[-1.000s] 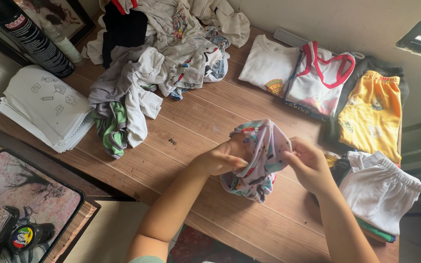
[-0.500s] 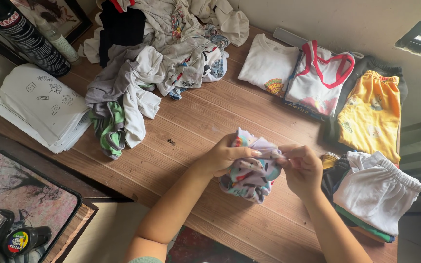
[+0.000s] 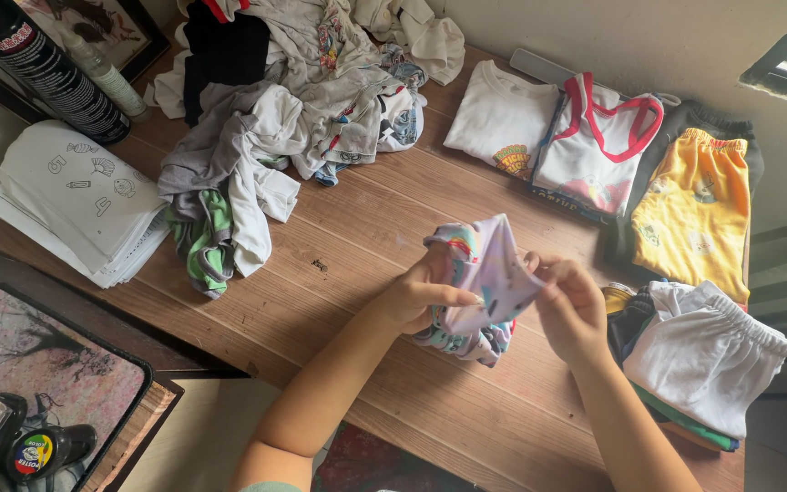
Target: The person picks up several garments from a pile, smooths them on a wooden surface, and folds them into small rectangular bundles, stacking them neatly on the desk.
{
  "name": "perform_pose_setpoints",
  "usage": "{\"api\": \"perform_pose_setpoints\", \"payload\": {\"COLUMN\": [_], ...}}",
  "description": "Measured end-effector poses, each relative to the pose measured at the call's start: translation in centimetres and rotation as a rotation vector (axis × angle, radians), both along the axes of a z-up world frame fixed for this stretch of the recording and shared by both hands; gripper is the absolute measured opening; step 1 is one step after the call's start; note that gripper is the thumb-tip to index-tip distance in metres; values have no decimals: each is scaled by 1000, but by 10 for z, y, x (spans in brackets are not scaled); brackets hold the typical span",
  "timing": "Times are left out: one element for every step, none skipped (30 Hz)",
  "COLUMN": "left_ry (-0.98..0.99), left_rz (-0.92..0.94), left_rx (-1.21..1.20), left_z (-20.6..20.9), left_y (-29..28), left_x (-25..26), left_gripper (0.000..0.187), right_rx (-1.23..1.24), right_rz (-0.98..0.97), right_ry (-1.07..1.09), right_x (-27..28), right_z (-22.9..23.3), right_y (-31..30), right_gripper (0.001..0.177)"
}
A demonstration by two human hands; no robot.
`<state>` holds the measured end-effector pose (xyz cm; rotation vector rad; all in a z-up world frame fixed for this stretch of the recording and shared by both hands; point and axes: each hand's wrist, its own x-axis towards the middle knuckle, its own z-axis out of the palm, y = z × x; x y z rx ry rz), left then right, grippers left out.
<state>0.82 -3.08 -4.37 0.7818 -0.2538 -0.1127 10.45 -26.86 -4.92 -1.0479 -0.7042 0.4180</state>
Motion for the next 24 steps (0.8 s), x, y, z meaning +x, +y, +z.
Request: {"api": "perform_pose_setpoints", "payload": {"left_ry": [16, 32, 47, 27, 6, -14, -33, -54, -74, -93, -112, -131, -117, -103, -88, -81, -74, -67, -83, -101, -118, -114, -109, -103], "left_rz": [-8, -16, -25, -14, -4, 4, -1, -6, -11, -26, -41, -56, -65, -71, -76, -100, -124, -150, -123, -100, -77, -46, -16, 16], "left_rx": [-15, -30, -44, -23, -2, 20, 41, 62, 83, 120, 156, 192, 227, 261, 295, 350, 406, 461, 428, 397, 365, 388, 411, 435], "left_z": [1, 1, 1, 0, -1, -3, -5, -6, -8, -10, -12, -14, -15, -17, -17, -18, -19, -19, -20, -22, -24, -26, -28, -29], "left_y": [-2, -3, -4, -4, -4, -3, -3, -1, 1, 5, 10, 13, 13, 11, 10, 10, 10, 10, 9, 8, 7, 7, 9, 11], "left_x": [0, 0, 0, 0, -1, -2, -2, -1, -1, -2, -2, -2, -2, 0, 0, 0, 1, 1, 1, 1, 1, 2, 3, 3], "left_gripper": [74, 76, 77, 77, 76, 75, 76, 76, 77, 77, 77, 77, 80, 83, 85, 82, 78, 75, 76, 78, 79, 76, 73, 69], "right_rx": [31, 62, 93, 9, -74, -157, -259, -360, -460, -384, -308, -232, -93, 46, 184, 263, 341, 420, 422, 426, 429, 387, 345, 305], "right_rz": [75, 149, 224, 243, 262, 279, 318, 356, 392, 359, 327, 294, 316, 338, 358, 325, 290, 254, 265, 274, 282, 257, 232, 208], "right_ry": [154, 308, 462, 494, 525, 557, 435, 311, 185, 125, 65, 6, 64, 122, 181, 273, 365, 457, 469, 479, 489, 477, 464, 452], "right_x": [2, 6, 9, 11, 13, 16, 17, 18, 19, 19, 18, 18, 21, 26, 27, 25, 21, 17, 15, 14, 14, 15, 18, 21], "right_z": [-3, -5, -7, -11, -16, -22, -28, -33, -40, -48, -55, -60, -61, -57, -50, -41, -30, -18, -9, -2, 3, 6, 8, 8], "right_y": [-2, -3, -3, -2, -2, -4, -11, -21, -28, -32, -34, -36, -35, -34, -30, -26, -23, -19, -13, -10, -8, -8, -10, -13], "right_gripper": [10, 13, 16, 23, 33, 44, 42, 41, 40, 36, 32, 28, 26, 23, 21, 22, 23, 24, 22, 21, 22, 24, 26, 28]}}
